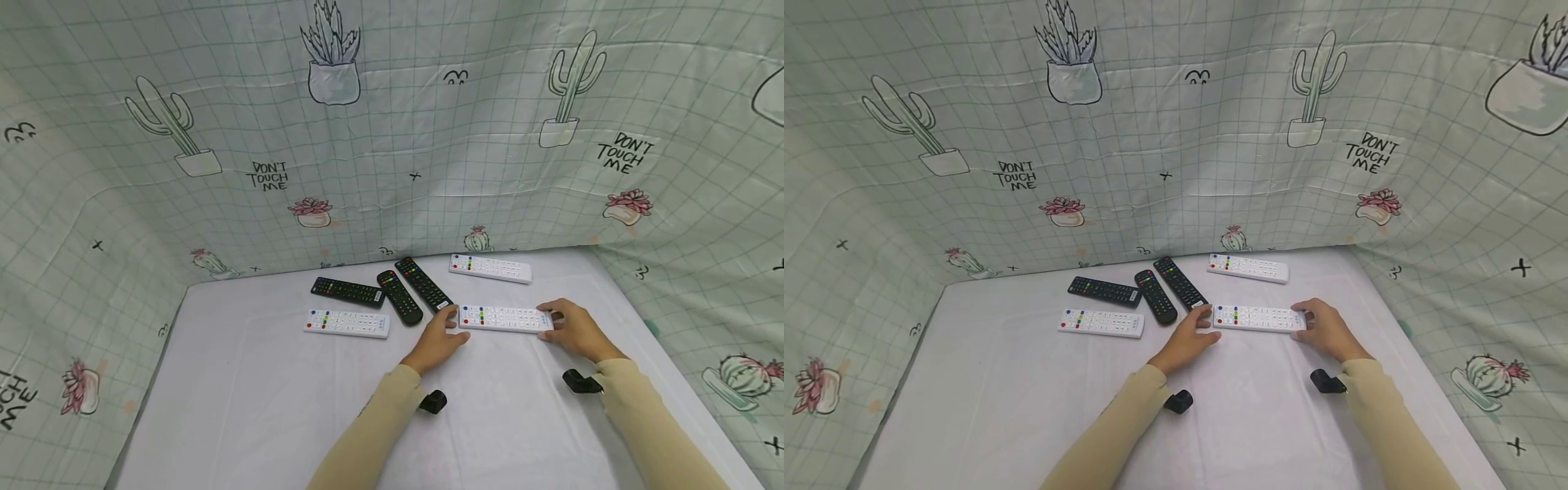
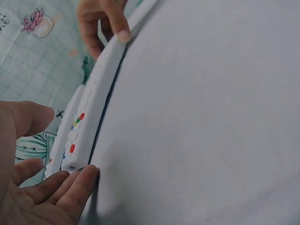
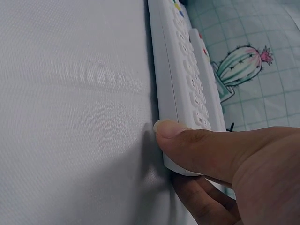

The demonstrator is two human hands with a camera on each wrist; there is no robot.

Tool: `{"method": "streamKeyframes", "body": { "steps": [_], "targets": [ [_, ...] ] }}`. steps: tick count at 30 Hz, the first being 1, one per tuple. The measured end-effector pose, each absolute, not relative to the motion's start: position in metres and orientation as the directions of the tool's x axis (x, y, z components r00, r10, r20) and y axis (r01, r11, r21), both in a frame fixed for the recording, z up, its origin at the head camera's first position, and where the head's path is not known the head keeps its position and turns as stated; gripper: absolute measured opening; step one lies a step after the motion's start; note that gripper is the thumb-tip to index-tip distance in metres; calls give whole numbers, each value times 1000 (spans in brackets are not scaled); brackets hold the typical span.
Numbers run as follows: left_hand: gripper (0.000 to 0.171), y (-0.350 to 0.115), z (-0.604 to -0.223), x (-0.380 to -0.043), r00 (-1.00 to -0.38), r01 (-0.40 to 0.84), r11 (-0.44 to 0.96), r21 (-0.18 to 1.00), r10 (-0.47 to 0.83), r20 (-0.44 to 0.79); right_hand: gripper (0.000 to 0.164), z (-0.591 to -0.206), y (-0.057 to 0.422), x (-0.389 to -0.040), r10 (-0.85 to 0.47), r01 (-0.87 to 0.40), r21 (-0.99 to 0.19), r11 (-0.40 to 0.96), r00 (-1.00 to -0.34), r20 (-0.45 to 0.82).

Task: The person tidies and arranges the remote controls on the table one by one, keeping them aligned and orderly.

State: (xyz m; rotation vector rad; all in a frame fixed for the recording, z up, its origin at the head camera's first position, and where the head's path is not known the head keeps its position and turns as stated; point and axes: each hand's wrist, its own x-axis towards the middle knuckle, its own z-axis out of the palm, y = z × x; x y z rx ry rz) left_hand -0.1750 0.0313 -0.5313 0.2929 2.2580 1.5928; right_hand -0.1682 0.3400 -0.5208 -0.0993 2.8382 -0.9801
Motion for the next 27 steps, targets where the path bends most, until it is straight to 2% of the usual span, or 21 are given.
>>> {"method": "streamKeyframes", "body": {
  "steps": [14,27],
  "targets": [
    [63,34,-533,-172,-910,-57,340,939,368,-188,55,-521,338,-163,-130,-46,-620,783,-987,-90],
    [60,27,-533,-158,-930,-92,302,949,314,-191,54,-518,330,-152,-158,-78,-638,766,-985,-69]
  ]
}}
